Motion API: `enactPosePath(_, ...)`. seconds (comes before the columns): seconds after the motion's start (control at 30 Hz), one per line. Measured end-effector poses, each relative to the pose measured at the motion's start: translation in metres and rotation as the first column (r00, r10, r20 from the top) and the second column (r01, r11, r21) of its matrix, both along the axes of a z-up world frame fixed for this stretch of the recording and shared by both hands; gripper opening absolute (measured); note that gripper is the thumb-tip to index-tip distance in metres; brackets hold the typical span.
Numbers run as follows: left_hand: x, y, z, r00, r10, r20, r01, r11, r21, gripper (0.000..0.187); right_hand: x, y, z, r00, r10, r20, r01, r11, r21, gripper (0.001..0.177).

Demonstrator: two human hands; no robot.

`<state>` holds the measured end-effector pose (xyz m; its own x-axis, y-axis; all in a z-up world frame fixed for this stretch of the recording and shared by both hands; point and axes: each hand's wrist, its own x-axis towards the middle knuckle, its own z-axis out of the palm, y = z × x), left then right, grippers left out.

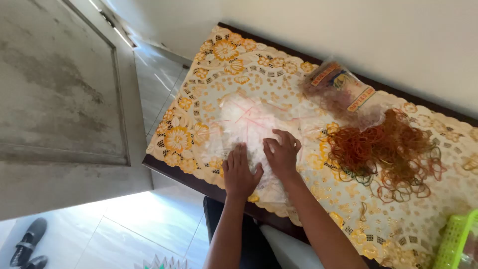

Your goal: Packaging small quantities of rubber bands into plastic bags

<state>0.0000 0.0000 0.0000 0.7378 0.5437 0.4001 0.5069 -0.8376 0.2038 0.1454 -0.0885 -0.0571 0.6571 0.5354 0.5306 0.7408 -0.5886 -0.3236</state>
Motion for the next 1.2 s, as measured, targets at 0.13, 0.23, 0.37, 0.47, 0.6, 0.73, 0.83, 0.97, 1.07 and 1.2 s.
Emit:
enactPosePath(0.13,0.001,0.001,0.007,1.0,-0.008,0.0,0.008,1.0,-0.029,0.08,0.0,-0.003,0.004,1.0,0.016,0.019,-0.017,0.998,0.053,0.011)
enactPosePath(0.23,0.0,0.0,0.004,1.0,-0.005,-0.03,0.004,1.0,-0.029,0.084,-0.003,-0.006,0.005,0.999,0.032,-0.017,-0.03,0.994,0.104,0.013)
enactPosePath(0.37,0.001,0.0,0.001,1.0,0.01,-0.03,-0.011,0.999,-0.033,0.087,0.0,-0.008,0.011,0.994,0.017,-0.109,0.006,0.979,0.203,0.009)
enactPosePath(0.47,0.003,0.002,-0.001,0.999,0.013,-0.04,-0.014,0.999,-0.032,0.085,-0.006,-0.013,0.042,0.969,-0.025,-0.244,0.118,0.921,0.371,0.01)
enactPosePath(0.6,0.0,-0.002,-0.003,0.998,0.02,-0.057,-0.023,0.998,-0.054,0.085,-0.036,-0.026,0.091,0.599,0.258,-0.758,0.526,0.587,0.616,0.008)
enactPosePath(0.73,0.0,0.0,-0.006,0.998,0.019,-0.052,-0.021,0.999,-0.05,0.075,-0.057,-0.065,0.093,0.54,0.36,-0.761,0.585,0.489,0.647,0.014)
enactPosePath(0.83,0.0,0.004,-0.009,1.0,-0.008,-0.015,0.006,0.994,-0.108,0.072,-0.069,-0.108,0.09,0.505,0.271,-0.819,0.645,0.512,0.567,0.009)
enactPosePath(0.97,0.001,0.004,-0.02,0.999,-0.025,0.046,0.027,0.999,-0.034,0.07,-0.093,-0.174,0.082,0.475,0.198,-0.857,0.695,0.513,0.504,0.007)
enactPosePath(1.07,-0.005,-0.002,-0.002,0.999,-0.026,-0.026,0.023,0.992,-0.122,0.068,-0.115,-0.227,0.063,0.45,0.2,-0.871,0.695,0.535,0.481,0.005)
enactPosePath(1.2,-0.006,-0.007,0.011,0.993,-0.005,-0.12,-0.011,0.991,-0.131,0.066,-0.132,-0.282,0.044,0.468,0.224,-0.855,0.66,0.555,0.507,0.01)
